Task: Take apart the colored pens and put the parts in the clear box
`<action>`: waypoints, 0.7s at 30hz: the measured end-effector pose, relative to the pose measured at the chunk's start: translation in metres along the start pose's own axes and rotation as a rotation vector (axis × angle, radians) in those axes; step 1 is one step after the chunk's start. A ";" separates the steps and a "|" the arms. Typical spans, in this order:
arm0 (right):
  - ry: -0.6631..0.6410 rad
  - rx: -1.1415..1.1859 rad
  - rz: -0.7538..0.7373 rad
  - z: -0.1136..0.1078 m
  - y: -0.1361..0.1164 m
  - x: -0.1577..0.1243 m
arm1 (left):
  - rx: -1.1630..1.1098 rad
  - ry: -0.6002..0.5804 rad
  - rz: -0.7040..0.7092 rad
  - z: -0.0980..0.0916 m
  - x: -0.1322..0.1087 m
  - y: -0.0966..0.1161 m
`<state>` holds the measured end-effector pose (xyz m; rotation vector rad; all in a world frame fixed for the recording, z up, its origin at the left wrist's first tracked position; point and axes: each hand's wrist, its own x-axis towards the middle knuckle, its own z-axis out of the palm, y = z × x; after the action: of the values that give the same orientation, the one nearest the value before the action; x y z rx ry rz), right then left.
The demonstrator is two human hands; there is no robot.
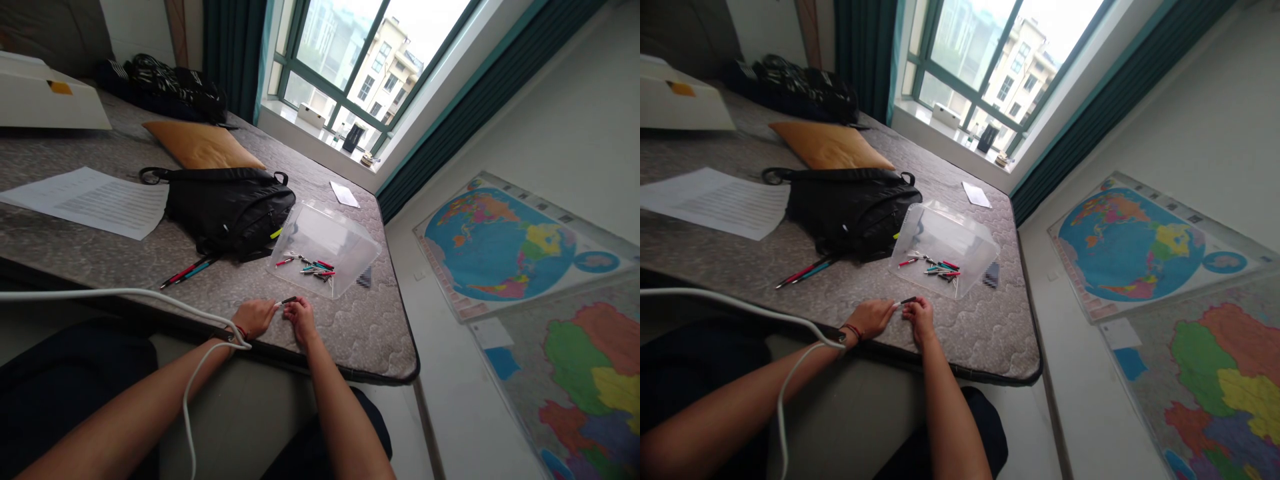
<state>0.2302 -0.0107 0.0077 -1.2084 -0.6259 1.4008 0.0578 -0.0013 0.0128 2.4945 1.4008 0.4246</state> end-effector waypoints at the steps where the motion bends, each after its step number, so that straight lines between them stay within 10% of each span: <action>1: -0.017 -0.021 -0.003 0.000 0.001 0.000 | 0.000 0.000 0.001 0.000 0.000 0.000; 10: -0.114 -0.129 0.018 -0.005 -0.001 0.000 | -0.036 -0.012 0.012 -0.002 0.000 0.001; 21: 0.127 0.218 -0.020 -0.007 -0.003 0.002 | -0.046 0.046 0.005 -0.003 -0.001 0.000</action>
<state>0.2375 -0.0104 0.0073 -1.1039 -0.3855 1.3264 0.0565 -0.0023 0.0155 2.4675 1.3859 0.5129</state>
